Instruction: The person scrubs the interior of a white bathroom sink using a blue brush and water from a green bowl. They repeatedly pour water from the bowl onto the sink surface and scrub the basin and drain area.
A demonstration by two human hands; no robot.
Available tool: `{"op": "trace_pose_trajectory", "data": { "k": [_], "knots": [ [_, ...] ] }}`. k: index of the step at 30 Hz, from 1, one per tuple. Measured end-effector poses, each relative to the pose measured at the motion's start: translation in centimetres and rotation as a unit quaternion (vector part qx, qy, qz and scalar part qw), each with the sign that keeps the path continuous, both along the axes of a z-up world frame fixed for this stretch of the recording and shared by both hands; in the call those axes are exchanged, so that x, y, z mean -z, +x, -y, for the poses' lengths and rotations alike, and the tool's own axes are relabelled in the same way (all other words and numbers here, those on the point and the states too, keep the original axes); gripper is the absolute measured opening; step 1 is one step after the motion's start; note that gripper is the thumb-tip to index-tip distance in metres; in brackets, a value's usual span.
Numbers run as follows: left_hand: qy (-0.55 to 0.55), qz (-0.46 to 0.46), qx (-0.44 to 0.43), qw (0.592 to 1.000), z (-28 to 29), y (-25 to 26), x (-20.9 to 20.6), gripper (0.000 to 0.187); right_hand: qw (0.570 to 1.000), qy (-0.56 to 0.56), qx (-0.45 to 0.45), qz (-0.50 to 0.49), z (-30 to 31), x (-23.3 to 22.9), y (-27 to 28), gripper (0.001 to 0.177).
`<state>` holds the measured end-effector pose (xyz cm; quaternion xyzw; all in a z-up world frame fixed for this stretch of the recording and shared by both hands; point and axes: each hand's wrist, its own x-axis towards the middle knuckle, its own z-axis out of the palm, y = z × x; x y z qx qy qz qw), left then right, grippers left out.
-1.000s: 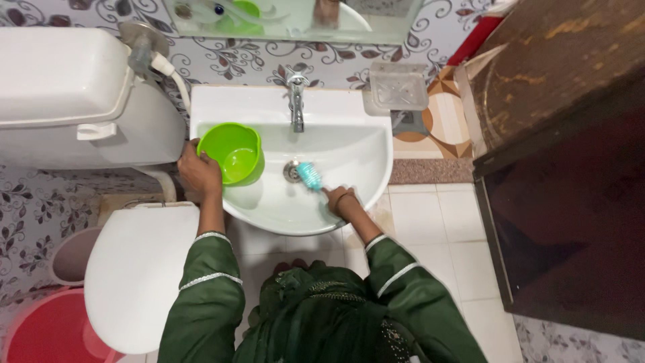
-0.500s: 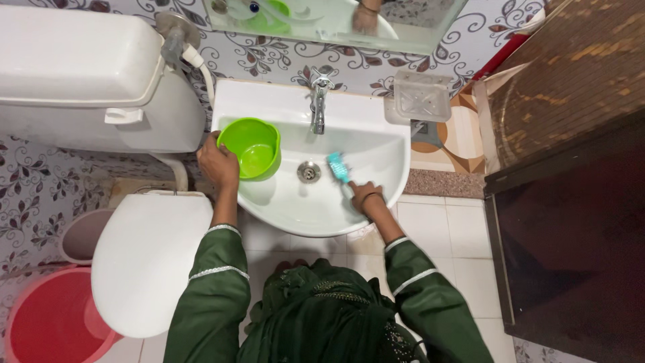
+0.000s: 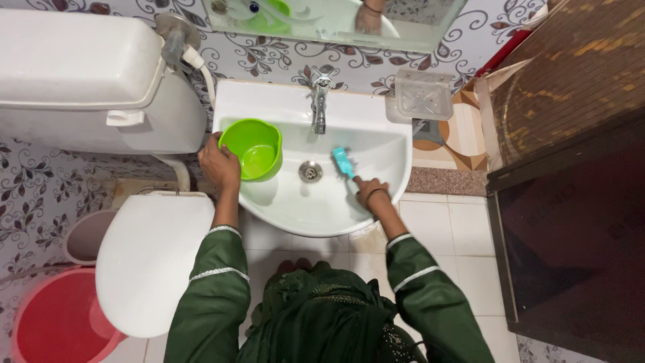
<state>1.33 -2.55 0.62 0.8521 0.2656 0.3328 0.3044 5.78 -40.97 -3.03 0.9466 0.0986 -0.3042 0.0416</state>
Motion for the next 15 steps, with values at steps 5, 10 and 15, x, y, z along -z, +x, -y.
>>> {"op": "trace_pose_trajectory", "data": {
  "k": [5,10,15],
  "knots": [
    [0.018,0.013,0.006,1.0,0.0,0.1,0.2,0.032,0.986,0.088,-0.111,-0.091,-7.9,0.2,-5.5,0.059],
    [0.015,0.011,0.006,1.0,0.0,-0.1,0.2,0.032,0.992,-0.006,-0.113,-0.049,-3.4,0.6,-2.5,0.061],
    [0.019,0.02,0.008,1.0,-0.1,0.0,0.3,0.029,0.997,-0.056,-0.059,0.011,-0.5,3.5,-1.0,0.067]
  ]
}}
